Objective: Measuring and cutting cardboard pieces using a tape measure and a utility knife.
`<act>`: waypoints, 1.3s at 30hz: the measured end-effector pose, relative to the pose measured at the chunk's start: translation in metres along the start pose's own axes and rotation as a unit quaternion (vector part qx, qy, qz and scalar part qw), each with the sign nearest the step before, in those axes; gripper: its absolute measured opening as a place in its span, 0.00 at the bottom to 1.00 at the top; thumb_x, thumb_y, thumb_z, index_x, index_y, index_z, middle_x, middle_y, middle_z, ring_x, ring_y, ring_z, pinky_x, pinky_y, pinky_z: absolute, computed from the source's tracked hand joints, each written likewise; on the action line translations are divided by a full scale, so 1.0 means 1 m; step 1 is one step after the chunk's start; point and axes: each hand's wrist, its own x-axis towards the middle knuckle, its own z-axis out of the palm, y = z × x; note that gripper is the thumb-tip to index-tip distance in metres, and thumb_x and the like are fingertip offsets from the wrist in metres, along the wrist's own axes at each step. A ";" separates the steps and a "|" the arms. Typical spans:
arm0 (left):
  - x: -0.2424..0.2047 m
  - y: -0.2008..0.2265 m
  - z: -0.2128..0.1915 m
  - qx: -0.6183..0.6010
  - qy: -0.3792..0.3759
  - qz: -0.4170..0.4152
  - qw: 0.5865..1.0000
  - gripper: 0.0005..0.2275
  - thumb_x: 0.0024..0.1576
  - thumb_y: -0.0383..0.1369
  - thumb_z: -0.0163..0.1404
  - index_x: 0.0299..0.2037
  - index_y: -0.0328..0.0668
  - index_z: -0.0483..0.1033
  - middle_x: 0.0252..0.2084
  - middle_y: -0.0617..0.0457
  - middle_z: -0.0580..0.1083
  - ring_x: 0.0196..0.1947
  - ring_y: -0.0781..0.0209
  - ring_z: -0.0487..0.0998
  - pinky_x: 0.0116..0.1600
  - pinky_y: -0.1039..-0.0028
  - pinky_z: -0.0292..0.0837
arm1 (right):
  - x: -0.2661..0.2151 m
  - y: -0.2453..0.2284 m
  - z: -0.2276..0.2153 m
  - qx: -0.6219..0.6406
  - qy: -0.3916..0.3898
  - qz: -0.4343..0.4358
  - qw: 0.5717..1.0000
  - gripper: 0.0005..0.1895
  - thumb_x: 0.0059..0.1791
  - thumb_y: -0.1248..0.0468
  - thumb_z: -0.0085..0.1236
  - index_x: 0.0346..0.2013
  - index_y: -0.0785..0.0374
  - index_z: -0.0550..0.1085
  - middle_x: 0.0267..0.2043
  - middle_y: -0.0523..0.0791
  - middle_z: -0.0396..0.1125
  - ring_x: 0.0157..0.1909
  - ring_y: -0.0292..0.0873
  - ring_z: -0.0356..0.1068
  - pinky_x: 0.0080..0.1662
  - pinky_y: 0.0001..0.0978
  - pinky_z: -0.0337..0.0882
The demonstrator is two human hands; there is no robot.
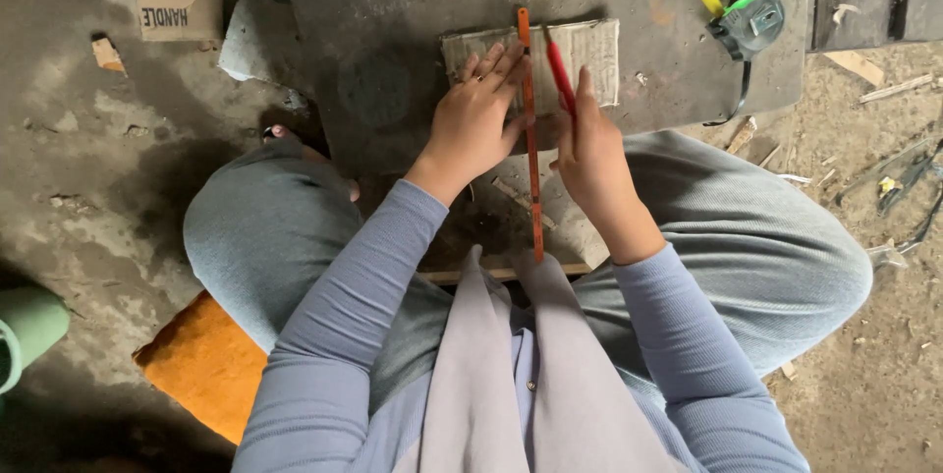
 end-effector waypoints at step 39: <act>0.000 -0.006 0.020 0.049 0.000 -0.009 0.999 0.23 0.53 0.32 0.49 0.57 0.38 0.55 0.60 0.50 0.55 0.60 0.53 0.53 0.63 0.64 0.45 | -0.070 -0.010 0.028 -0.230 -0.029 0.030 0.972 0.32 0.43 0.70 0.40 0.61 0.63 0.46 0.15 0.48 0.53 0.14 0.50 0.53 0.17 0.43 0.52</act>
